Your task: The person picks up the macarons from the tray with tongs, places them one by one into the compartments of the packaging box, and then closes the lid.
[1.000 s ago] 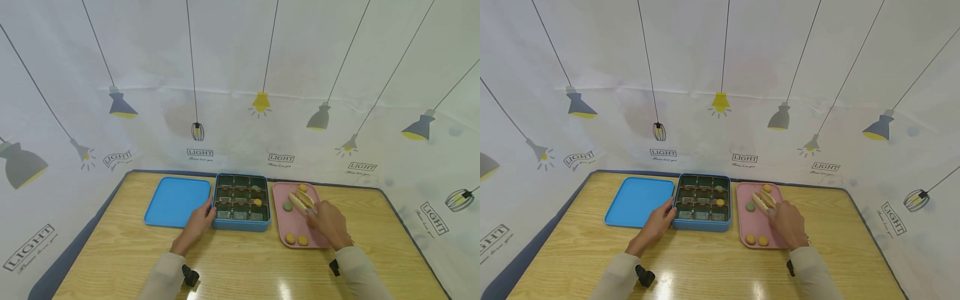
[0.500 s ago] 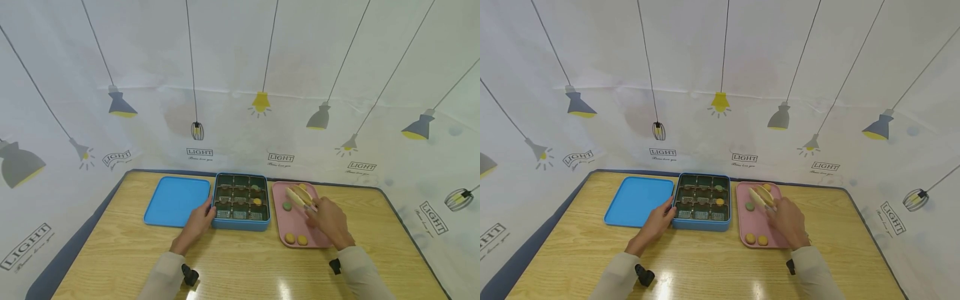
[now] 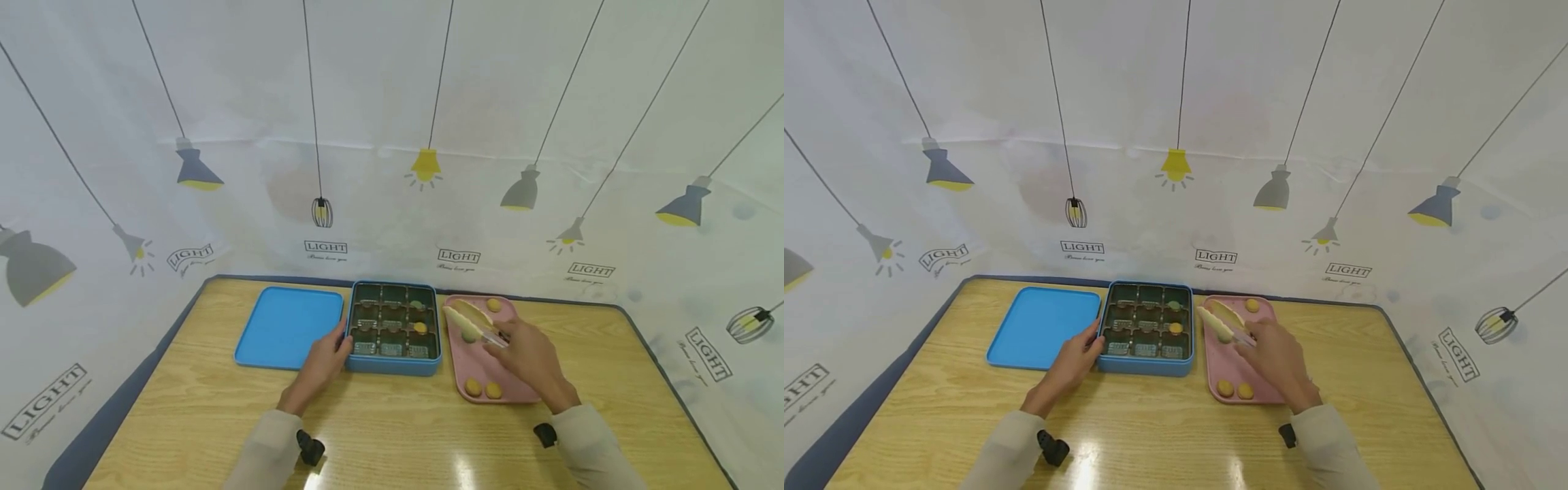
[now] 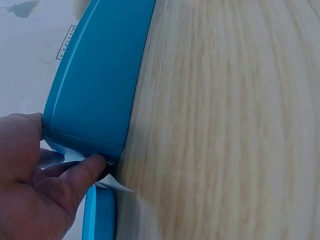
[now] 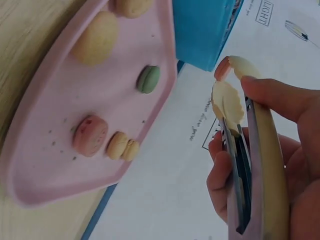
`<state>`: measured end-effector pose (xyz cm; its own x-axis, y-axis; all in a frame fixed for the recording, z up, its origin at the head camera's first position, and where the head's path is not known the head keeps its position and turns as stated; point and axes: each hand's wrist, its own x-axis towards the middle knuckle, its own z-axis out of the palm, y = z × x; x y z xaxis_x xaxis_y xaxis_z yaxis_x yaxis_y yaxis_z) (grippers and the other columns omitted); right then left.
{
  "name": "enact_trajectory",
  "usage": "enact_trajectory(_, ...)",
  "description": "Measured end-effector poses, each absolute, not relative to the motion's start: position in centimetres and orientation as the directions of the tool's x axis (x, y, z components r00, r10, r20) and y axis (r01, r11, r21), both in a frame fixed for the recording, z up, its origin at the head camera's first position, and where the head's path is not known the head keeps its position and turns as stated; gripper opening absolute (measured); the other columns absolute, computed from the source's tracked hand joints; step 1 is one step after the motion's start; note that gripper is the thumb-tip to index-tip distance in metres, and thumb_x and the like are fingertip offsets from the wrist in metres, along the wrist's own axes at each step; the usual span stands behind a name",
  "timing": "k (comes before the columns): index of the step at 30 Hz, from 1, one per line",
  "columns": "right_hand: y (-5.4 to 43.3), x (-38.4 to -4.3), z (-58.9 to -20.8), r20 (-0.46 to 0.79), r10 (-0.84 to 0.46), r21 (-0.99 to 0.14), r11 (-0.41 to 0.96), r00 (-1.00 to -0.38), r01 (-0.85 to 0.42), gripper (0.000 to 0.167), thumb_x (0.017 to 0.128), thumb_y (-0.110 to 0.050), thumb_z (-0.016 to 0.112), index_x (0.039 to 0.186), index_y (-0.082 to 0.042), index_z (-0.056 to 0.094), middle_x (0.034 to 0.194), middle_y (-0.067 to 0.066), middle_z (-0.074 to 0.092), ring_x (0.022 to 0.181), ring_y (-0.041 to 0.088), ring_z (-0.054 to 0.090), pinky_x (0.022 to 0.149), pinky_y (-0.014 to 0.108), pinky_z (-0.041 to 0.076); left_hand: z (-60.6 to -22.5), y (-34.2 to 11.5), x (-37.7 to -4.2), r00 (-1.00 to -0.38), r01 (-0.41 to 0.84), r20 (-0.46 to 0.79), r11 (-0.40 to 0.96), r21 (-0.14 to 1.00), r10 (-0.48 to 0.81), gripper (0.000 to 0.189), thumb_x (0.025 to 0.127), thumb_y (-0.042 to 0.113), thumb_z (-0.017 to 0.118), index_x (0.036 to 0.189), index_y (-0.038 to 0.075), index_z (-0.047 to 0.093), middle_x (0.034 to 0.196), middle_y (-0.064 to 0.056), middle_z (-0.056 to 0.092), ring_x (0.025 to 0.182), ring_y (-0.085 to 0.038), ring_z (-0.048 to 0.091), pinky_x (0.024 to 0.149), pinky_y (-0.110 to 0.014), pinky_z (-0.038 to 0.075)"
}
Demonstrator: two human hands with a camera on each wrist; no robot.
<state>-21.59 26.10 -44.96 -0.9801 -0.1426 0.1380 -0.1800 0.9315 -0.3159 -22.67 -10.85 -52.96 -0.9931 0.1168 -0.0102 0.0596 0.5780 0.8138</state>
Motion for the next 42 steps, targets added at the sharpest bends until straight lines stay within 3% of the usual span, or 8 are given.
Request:
enact_trajectory(3, 25.6, -21.4, -44.6, 0.151, -0.192, -0.314, 0.921, -0.970, -0.231, 0.051, 0.082, -0.029, 0.081, 0.126, -0.005, 0.069, 0.079, 0.001, 0.062, 0.062, 0.015, 0.047, 0.053, 0.031, 0.036, -53.0, -10.8, -22.7, -0.993, 0.060, -0.012, 0.574, 0.817, 0.121, 0.057, 0.106, 0.029, 0.044, 0.156, 0.006, 0.030, 0.059, 0.000, 0.046, 0.052, -0.014, 0.041, 0.057, -0.031, 0.040)
enact_trajectory(10, 24.7, -20.7, -44.0, 0.175, -0.341, -0.280, 0.882, -0.924, -0.379, 0.048, 0.081, -0.027, 0.082, 0.123, -0.005, 0.071, 0.109, 0.008, 0.071, 0.084, 0.018, 0.065, 0.069, 0.039, 0.053, -52.9, -10.8, -22.7, -0.994, 0.054, -0.012, 0.565, 0.823, 0.112, 0.056, 0.106, 0.028, 0.043, 0.156, 0.007, 0.031, 0.060, -0.001, 0.047, 0.053, -0.014, 0.042, 0.058, -0.031, 0.041)
enact_trajectory(20, 24.3, -20.3, -43.6, 0.162, -0.385, -0.241, 0.877, -0.908, -0.415, 0.050, 0.080, -0.030, 0.083, 0.123, -0.008, 0.072, 0.106, 0.004, 0.071, 0.082, 0.015, 0.064, 0.067, 0.037, 0.052, -52.9, -10.8, -22.8, -0.994, 0.059, -0.007, 0.584, 0.809, 0.111, 0.058, 0.105, 0.029, 0.044, 0.156, 0.007, 0.030, 0.066, -0.002, 0.049, 0.057, -0.014, 0.045, 0.066, -0.032, 0.044)
enact_trajectory(24, 24.4, -20.4, -43.5, 0.162, -0.365, -0.236, 0.888, -0.917, -0.395, 0.051, 0.080, -0.032, 0.083, 0.123, -0.007, 0.071, 0.109, 0.006, 0.071, 0.080, 0.015, 0.064, 0.065, 0.036, 0.051, -52.9, -10.8, -22.9, -0.994, 0.059, -0.008, 0.581, 0.812, 0.112, 0.057, 0.105, 0.028, 0.044, 0.156, 0.006, 0.030, 0.062, -0.002, 0.046, 0.055, -0.015, 0.042, 0.061, -0.032, 0.041)
enact_trajectory(31, 25.3, -20.8, -44.1, 0.161, -0.288, -0.226, 0.920, -0.944, -0.320, 0.052, 0.083, -0.032, 0.080, 0.125, -0.003, 0.069, 0.119, 0.014, 0.069, 0.093, 0.029, 0.069, 0.070, 0.046, 0.054, -53.0, -10.8, -22.8, -0.994, 0.050, -0.019, 0.581, 0.813, 0.112, 0.057, 0.106, 0.028, 0.044, 0.157, 0.006, 0.029, 0.060, -0.001, 0.044, 0.052, -0.014, 0.042, 0.055, -0.031, 0.040)
enact_trajectory(37, 26.6, -21.7, -45.0, 0.148, -0.184, -0.255, 0.942, -0.972, -0.217, 0.051, 0.084, -0.034, 0.078, 0.125, -0.005, 0.069, 0.112, 0.013, 0.070, 0.079, 0.022, 0.064, 0.058, 0.039, 0.048, -52.9, -10.8, -22.7, -0.993, 0.056, -0.014, 0.584, 0.810, 0.115, 0.057, 0.106, 0.028, 0.043, 0.156, 0.007, 0.029, 0.062, -0.002, 0.046, 0.055, -0.015, 0.041, 0.061, -0.032, 0.040)
enact_trajectory(42, 27.7, -22.4, -45.6, 0.120, -0.069, -0.291, 0.951, -0.990, -0.102, 0.055, 0.086, -0.032, 0.076, 0.129, -0.001, 0.065, 0.118, 0.021, 0.066, 0.076, 0.024, 0.062, 0.055, 0.036, 0.046, -52.9, -10.8, -22.7, -0.993, 0.057, -0.015, 0.579, 0.813, 0.118, 0.056, 0.106, 0.027, 0.043, 0.156, 0.006, 0.029, 0.060, -0.001, 0.044, 0.054, -0.015, 0.040, 0.059, -0.031, 0.039)
